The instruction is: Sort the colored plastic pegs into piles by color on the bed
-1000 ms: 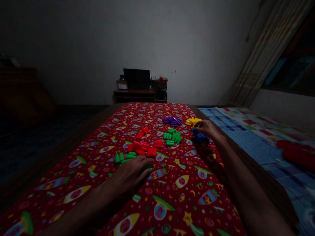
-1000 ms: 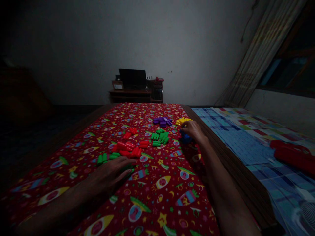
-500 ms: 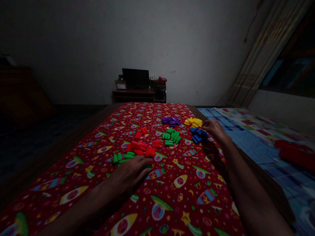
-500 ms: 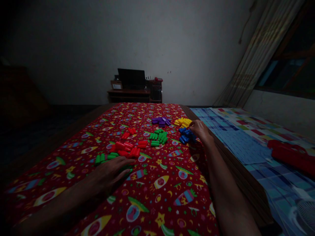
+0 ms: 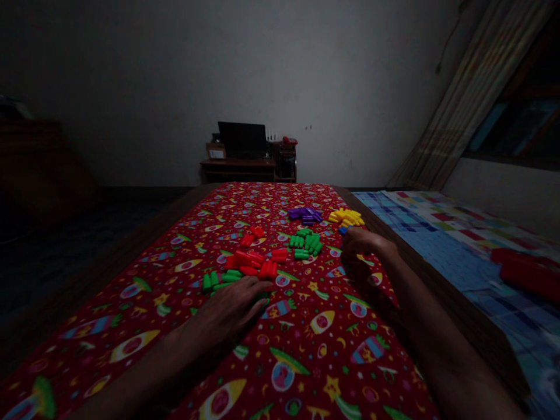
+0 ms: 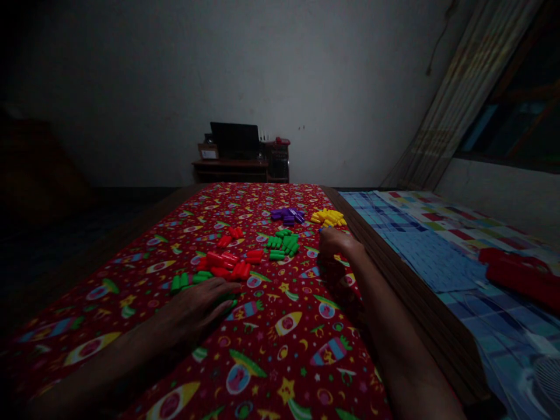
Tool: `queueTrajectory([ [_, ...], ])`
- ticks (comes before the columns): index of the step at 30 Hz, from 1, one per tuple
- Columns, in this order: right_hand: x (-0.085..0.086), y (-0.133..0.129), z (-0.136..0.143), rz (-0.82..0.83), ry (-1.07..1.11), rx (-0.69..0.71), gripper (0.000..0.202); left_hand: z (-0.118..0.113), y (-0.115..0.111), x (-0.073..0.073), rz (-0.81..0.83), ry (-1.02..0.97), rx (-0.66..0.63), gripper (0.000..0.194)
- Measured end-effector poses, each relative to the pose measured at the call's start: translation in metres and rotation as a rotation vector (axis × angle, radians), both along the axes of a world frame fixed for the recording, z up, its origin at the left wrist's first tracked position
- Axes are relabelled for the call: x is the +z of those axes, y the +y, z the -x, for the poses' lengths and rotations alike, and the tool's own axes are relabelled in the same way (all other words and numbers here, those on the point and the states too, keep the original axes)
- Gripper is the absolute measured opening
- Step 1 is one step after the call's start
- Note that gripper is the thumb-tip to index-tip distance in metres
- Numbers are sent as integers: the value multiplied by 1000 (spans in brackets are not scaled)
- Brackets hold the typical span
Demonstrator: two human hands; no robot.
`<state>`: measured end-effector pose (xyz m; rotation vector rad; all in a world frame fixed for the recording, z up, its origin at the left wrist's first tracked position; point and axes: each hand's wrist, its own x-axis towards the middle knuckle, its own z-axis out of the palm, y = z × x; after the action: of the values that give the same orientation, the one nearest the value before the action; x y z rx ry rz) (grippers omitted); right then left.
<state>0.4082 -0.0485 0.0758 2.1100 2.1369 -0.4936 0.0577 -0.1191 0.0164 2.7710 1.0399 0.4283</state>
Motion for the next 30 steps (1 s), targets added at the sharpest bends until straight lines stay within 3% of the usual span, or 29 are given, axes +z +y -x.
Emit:
queueTrajectory([
  [4,-3,6,-11,-55,54,-27,15,-1,0,0,-7,-3,5,30],
  [8,9,6,-9,-160,166,47,27,-1,-1,0,3,-27,1,29],
  [11,16,-6,25,-277,344,149,35,0,-1,0,27,-134,39,31],
  [13,15,-20,60,-265,520,285,38,0,-1,0,24,-256,106,35],
  [16,1,-45,114,-168,738,609,34,-2,2,1,-3,-411,179,39],
  [18,-12,-58,138,-261,738,705,27,-3,5,1,-2,-447,201,37],
  [21,-30,-61,151,-411,673,649,20,-4,8,-3,44,-419,237,35],
  [23,-36,-54,148,-417,651,596,13,-3,9,-6,53,-395,240,38],
  [26,-34,-36,131,-404,676,517,13,-1,11,-4,-1,-396,210,37],
  [30,-26,-12,96,-368,838,345,24,8,17,10,-79,-332,148,27],
])
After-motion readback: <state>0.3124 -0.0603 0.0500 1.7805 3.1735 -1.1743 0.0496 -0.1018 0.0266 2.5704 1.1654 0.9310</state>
